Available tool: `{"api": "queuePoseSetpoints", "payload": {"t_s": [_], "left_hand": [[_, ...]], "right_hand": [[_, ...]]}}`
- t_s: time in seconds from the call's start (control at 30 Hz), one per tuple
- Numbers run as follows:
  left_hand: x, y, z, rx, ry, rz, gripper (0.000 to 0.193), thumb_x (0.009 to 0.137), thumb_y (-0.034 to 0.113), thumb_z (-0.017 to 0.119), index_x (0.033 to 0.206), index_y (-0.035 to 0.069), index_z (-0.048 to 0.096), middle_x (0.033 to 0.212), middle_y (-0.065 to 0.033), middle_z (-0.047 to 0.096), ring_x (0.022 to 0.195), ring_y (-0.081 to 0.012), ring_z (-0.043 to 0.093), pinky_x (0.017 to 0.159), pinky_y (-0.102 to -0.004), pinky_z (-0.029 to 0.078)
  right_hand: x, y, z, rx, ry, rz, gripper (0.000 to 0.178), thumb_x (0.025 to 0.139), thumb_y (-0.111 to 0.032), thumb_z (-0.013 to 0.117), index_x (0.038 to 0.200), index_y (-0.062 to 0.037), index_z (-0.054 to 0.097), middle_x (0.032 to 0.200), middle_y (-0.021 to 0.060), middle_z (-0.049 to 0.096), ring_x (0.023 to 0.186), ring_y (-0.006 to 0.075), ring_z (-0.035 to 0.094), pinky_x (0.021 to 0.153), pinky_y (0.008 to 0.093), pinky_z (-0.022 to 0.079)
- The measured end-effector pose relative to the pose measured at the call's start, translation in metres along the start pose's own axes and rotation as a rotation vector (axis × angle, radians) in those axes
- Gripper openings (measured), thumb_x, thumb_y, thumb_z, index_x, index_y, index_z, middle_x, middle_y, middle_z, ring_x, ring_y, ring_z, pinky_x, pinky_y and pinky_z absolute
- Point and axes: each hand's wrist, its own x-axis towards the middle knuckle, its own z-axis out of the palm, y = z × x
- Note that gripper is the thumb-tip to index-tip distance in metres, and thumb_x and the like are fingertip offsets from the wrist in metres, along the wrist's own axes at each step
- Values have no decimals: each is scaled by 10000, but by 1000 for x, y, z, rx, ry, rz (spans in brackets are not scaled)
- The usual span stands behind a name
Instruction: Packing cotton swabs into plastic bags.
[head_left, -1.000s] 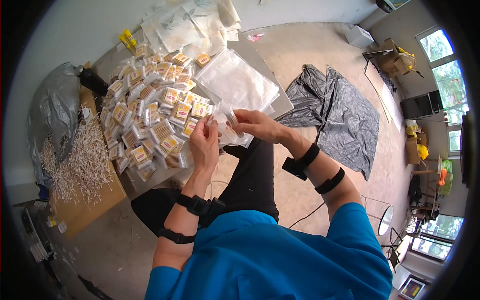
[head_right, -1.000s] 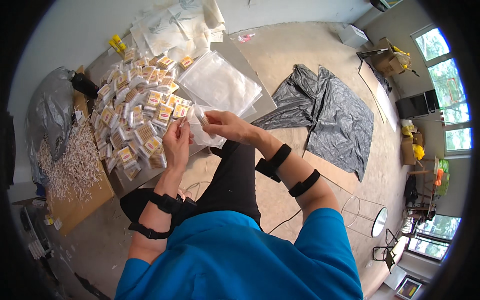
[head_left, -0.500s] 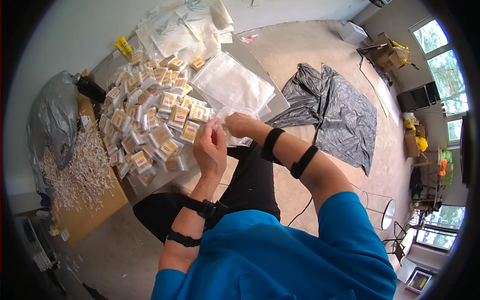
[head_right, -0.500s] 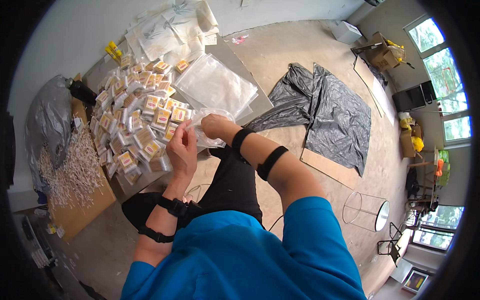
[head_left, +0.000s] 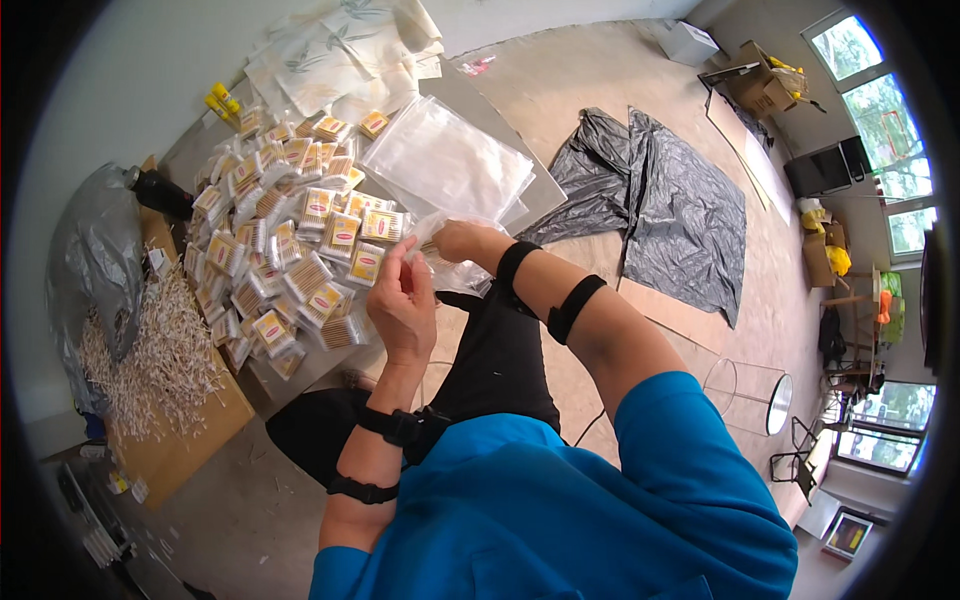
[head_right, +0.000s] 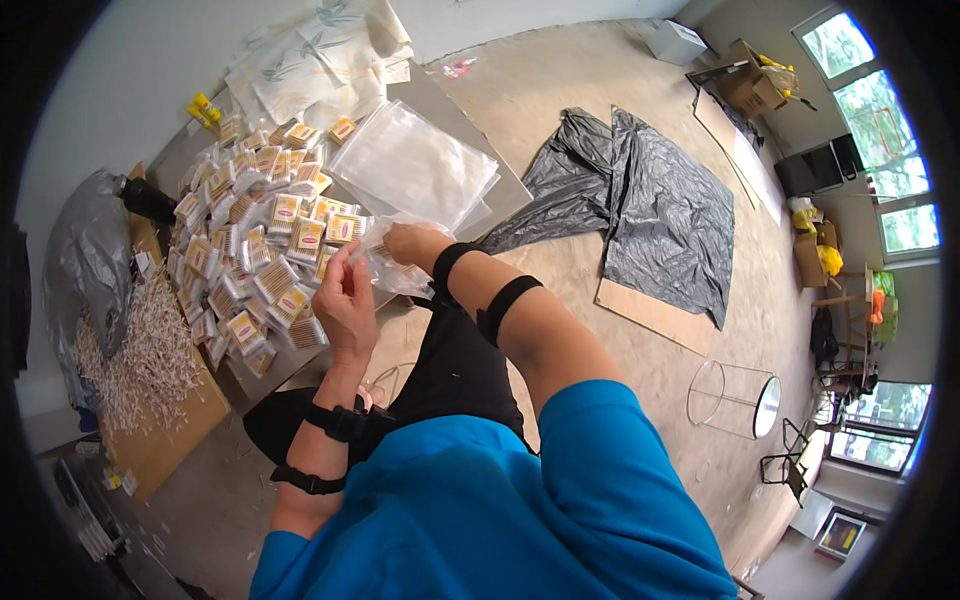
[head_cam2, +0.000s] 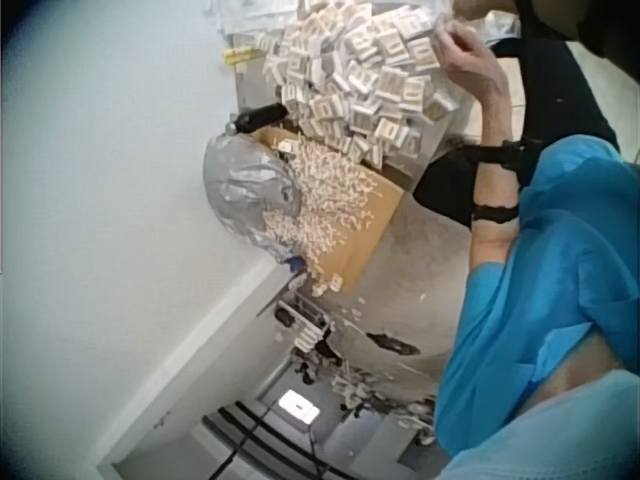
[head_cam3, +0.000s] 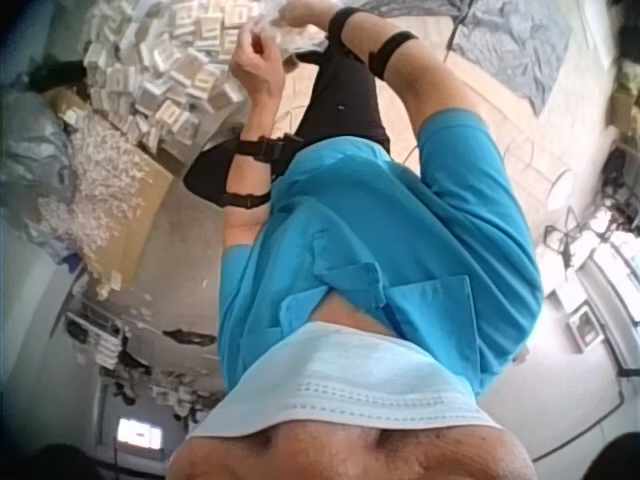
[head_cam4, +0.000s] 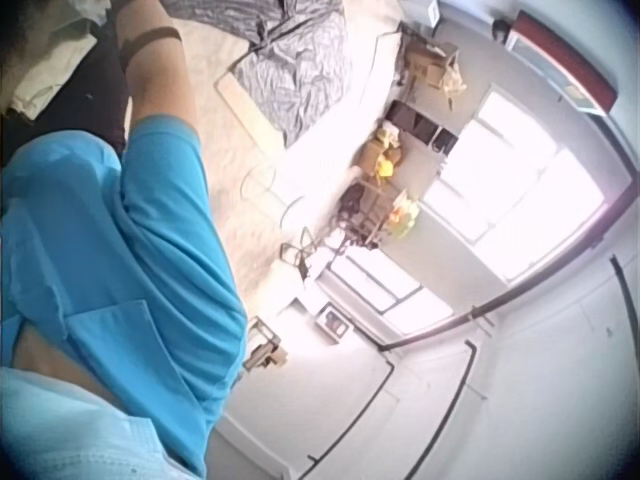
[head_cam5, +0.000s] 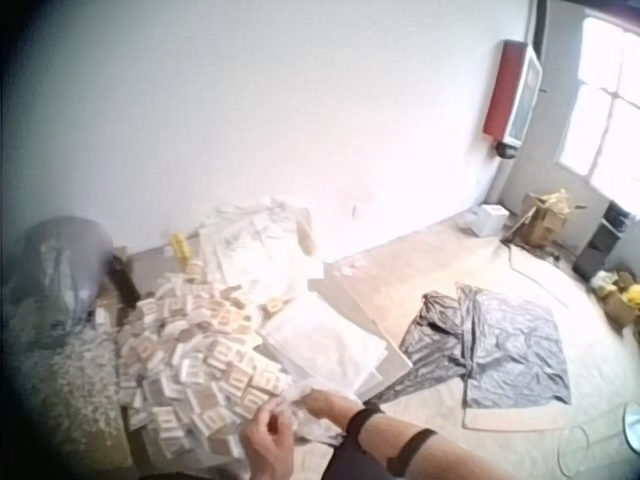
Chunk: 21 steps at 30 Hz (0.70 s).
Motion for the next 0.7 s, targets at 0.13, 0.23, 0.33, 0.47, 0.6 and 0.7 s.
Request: {"api": "queuePoseSetpoints", "payload": {"t_s": [0.13,0.23,0.33,0.47,0.6,0.7], "left_hand": [[-3,-6,-2,1,-11,6,209,903,127,562,1073,23,625,633,-62,571,536,-144,538,525,-286,433],[-5,-9,-1,11,-2,6,205,905,125,557,1070,23,625,640,-67,588,544,-141,550,524,-288,434],[-5,-9,0,-12,1,12,202,906,126,556,1063,19,624,639,-70,591,545,-144,556,522,-290,435],[-5,-1,-2,24,-36,1,203,900,124,564,1060,17,626,648,-75,593,540,-146,555,518,-291,437],[-5,5,4,57,-71,38,198,895,121,569,1056,21,630,634,-71,579,541,-144,559,519,-289,440],[-5,2,6,10,-43,24,201,896,120,568,1061,25,629,627,-68,570,543,-145,561,522,-285,444]], "right_hand": [[-3,-1,-2,28,-30,50,263,840,-109,525,1050,-69,678,1095,117,659,1030,292,620,839,405,497],[-7,-1,-2,-17,-21,37,268,850,-124,518,1060,-80,678,1106,102,658,1042,288,616,847,395,495],[-6,4,1,-43,-18,23,276,857,-140,519,1080,-92,674,1122,92,652,1058,282,609,865,379,489],[3,15,8,-31,-14,-16,288,894,-176,471,1086,-83,665,1129,132,641,1070,292,601,884,384,476],[28,28,33,110,58,60,298,896,-199,491,1117,-97,663,1208,94,611,1090,273,595,903,377,476],[51,40,62,-85,109,12,277,881,-224,515,1065,-90,675,1110,121,648,1039,284,610,872,383,477]]}}
